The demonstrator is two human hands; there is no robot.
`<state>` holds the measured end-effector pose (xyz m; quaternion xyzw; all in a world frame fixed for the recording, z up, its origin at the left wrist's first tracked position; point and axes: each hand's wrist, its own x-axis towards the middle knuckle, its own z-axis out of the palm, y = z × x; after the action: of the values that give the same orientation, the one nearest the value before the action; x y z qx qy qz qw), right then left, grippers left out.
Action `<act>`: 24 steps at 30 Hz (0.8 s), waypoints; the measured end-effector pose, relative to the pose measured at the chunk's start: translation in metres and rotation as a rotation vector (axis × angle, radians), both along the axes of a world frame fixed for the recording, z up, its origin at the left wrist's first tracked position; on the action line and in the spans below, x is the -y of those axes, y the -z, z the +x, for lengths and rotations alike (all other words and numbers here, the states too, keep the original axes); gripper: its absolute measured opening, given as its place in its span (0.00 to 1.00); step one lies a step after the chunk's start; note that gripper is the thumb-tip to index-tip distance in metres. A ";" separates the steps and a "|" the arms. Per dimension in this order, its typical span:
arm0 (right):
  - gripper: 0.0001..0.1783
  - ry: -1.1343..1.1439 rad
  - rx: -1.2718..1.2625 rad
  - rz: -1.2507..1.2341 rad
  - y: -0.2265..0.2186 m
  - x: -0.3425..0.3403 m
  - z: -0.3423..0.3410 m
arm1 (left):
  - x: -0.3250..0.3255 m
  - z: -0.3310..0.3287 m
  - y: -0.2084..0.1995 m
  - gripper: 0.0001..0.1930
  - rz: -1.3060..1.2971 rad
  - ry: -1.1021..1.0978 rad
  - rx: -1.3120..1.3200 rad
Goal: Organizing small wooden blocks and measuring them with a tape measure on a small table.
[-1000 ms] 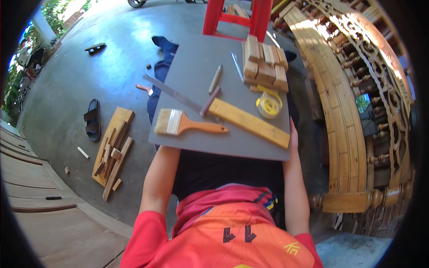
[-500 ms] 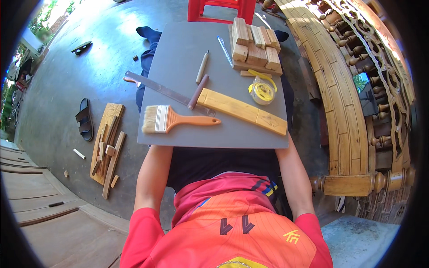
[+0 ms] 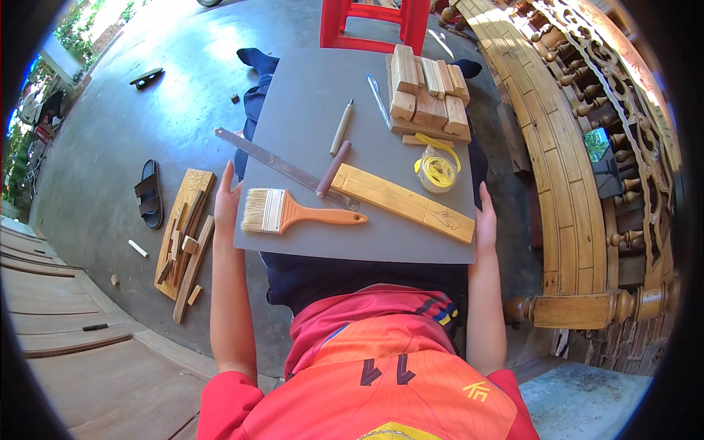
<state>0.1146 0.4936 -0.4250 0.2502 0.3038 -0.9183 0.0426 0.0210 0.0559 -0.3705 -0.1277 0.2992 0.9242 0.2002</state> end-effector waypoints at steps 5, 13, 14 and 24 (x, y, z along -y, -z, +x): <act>0.39 -0.095 0.011 0.227 0.032 -0.018 -0.057 | 0.007 -0.042 0.044 0.31 0.296 0.256 -0.204; 0.38 -0.033 -0.062 0.217 0.039 0.000 -0.080 | -0.026 -0.051 0.052 0.32 0.088 0.201 -0.271; 0.38 -0.030 -0.075 0.214 0.042 0.001 -0.074 | -0.026 -0.057 0.051 0.32 0.061 0.187 -0.282; 0.38 0.017 -0.166 0.177 0.056 0.004 -0.059 | -0.029 -0.054 0.064 0.33 -0.210 0.064 -0.347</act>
<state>0.0552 0.4894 -0.4812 0.1787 0.3841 -0.9058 -0.0127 -0.0334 0.0845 -0.4341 0.0226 0.4276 0.8893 0.1605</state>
